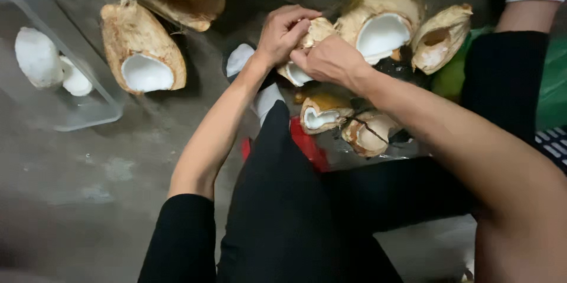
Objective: The person scoops meat out of several halved coconuts by hand using a spoon and places the meat into a plastic container.
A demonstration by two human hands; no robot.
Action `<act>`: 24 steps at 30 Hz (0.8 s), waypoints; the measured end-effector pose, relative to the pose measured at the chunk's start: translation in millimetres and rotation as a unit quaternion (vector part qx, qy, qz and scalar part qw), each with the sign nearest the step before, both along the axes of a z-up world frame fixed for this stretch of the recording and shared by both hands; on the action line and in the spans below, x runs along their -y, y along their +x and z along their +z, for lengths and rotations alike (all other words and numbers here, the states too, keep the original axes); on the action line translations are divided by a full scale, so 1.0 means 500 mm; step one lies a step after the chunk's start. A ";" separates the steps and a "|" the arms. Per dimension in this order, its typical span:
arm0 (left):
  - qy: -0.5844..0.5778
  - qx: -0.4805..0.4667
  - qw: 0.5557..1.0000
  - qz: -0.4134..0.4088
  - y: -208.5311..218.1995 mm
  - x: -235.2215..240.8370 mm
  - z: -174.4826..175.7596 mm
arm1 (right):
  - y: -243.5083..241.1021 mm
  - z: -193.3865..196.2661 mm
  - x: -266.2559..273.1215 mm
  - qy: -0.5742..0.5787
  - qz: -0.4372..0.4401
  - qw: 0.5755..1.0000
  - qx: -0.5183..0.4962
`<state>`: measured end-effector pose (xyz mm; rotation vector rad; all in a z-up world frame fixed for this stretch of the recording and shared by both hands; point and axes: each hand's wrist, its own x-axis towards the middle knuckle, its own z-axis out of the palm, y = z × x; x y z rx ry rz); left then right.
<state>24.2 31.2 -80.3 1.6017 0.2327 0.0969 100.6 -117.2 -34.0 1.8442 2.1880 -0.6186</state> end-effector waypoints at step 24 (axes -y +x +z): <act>0.208 -0.055 0.973 0.088 -0.112 0.095 0.096 | -0.098 0.377 0.188 -0.181 -0.553 0.811 -0.063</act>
